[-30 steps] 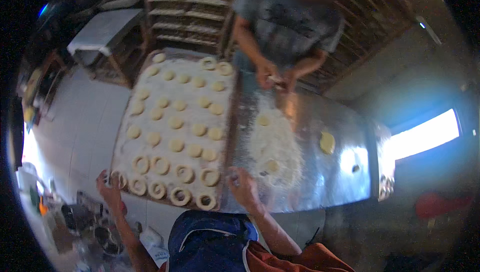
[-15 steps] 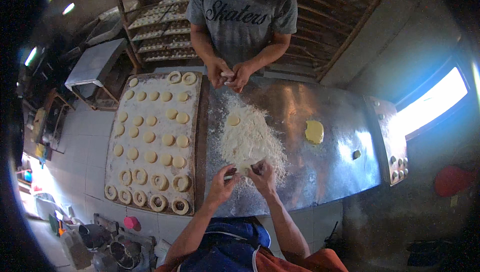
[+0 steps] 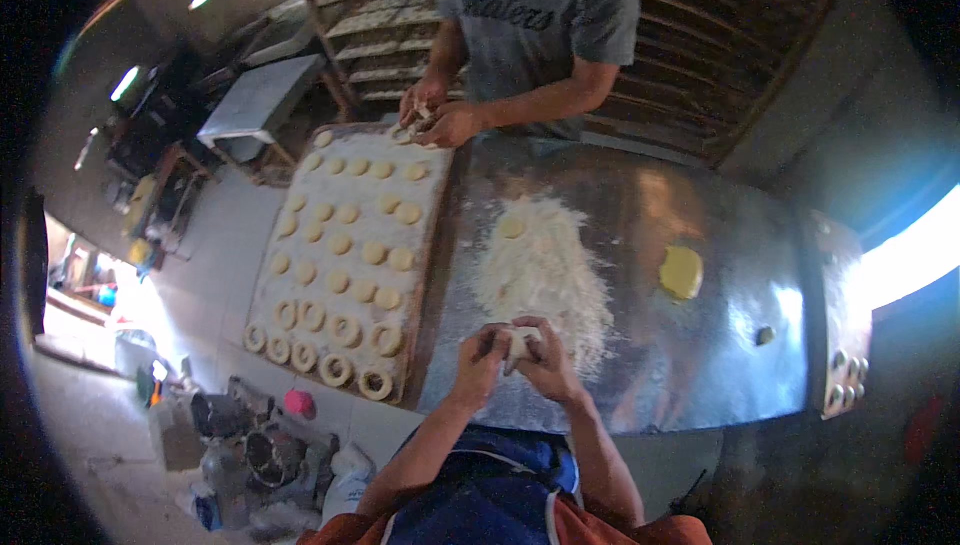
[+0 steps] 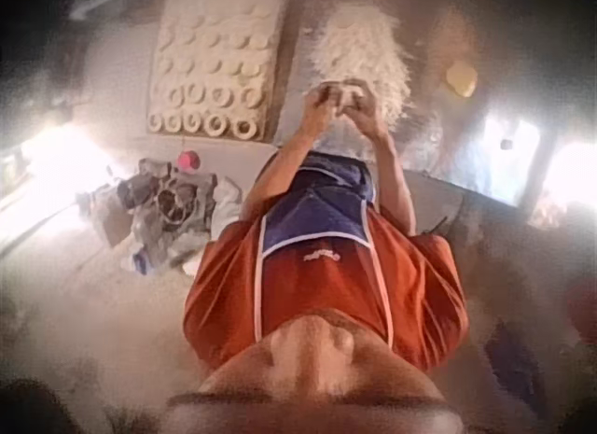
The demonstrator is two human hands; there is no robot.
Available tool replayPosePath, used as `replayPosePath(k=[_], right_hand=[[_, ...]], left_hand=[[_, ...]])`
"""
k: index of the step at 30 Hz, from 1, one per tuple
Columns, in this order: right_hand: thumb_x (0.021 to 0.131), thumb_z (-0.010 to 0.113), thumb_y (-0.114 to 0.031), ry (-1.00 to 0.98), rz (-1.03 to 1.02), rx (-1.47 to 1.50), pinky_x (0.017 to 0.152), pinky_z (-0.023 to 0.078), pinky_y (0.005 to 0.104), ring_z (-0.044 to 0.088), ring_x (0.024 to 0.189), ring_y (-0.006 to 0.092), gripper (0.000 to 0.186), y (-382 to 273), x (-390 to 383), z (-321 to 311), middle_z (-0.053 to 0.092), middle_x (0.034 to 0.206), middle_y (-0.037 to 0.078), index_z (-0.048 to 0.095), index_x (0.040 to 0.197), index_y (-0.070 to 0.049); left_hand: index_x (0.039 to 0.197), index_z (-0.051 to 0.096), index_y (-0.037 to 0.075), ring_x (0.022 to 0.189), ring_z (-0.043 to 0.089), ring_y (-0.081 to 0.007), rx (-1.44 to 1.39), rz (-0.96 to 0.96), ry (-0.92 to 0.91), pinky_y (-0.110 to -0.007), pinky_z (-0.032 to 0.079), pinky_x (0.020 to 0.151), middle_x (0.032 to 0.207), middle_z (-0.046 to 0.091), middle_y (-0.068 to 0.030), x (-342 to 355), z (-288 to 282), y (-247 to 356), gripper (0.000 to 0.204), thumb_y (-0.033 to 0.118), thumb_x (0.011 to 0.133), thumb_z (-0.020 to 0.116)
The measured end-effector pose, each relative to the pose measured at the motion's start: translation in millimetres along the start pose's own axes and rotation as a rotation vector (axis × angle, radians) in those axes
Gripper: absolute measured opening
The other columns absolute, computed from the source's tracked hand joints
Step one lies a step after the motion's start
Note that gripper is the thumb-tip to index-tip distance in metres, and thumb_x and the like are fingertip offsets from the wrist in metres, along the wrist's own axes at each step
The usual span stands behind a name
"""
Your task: The person rolls small dough balls into rings and places them on a tray. They work alongside another person at a metal table in a bakery, handling dough and arranging shaped pieces.
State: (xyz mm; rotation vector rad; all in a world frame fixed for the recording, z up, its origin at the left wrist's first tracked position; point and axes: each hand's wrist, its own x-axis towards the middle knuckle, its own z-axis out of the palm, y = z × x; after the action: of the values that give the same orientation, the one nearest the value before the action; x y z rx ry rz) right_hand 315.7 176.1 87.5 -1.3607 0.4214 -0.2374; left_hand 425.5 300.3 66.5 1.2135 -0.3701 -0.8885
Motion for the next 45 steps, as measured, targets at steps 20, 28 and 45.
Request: replayPosePath(k=[20,28,45], right_hand=[[0.109,0.043,-0.026,0.217,-0.058,-0.470,0.078,0.049,0.0485,0.061,0.089,0.0383,0.037,27.3,64.5,92.5,0.063,0.103,0.026,0.061,0.133,-0.004],[0.106,0.051,-0.009,0.035,-0.271,-0.556,0.069,0.050,0.0496,0.061,0.083,0.0408,0.037,44.7,110.9,153.3,0.060,0.110,0.028,0.055,0.143,-0.006],[0.108,0.042,-0.039,-0.428,-0.454,-0.616,0.054,0.041,0.0459,0.046,0.051,0.0361,0.054,-10.8,195.8,396.9,0.051,0.062,0.020,0.063,0.083,0.005]], left_hand=[[0.093,0.051,0.007,0.075,0.053,-0.0198,-0.237,0.157,0.326,-0.039,0.044,0.065,0.085,0.051,-0.0063,11.5,-61.4,6.2,0.029,0.033,0.104,0.045],[0.099,0.054,0.007,0.078,0.056,-0.0158,-0.226,0.215,0.257,-0.032,0.047,0.068,0.088,0.056,-0.0026,1.5,-138.6,45.3,0.026,0.030,0.104,0.044],[0.079,0.043,0.005,0.066,0.045,-0.0204,0.204,0.661,0.816,-0.036,0.038,0.062,0.071,0.041,-0.0044,-33.5,-347.2,104.1,0.033,0.027,0.104,0.047]])
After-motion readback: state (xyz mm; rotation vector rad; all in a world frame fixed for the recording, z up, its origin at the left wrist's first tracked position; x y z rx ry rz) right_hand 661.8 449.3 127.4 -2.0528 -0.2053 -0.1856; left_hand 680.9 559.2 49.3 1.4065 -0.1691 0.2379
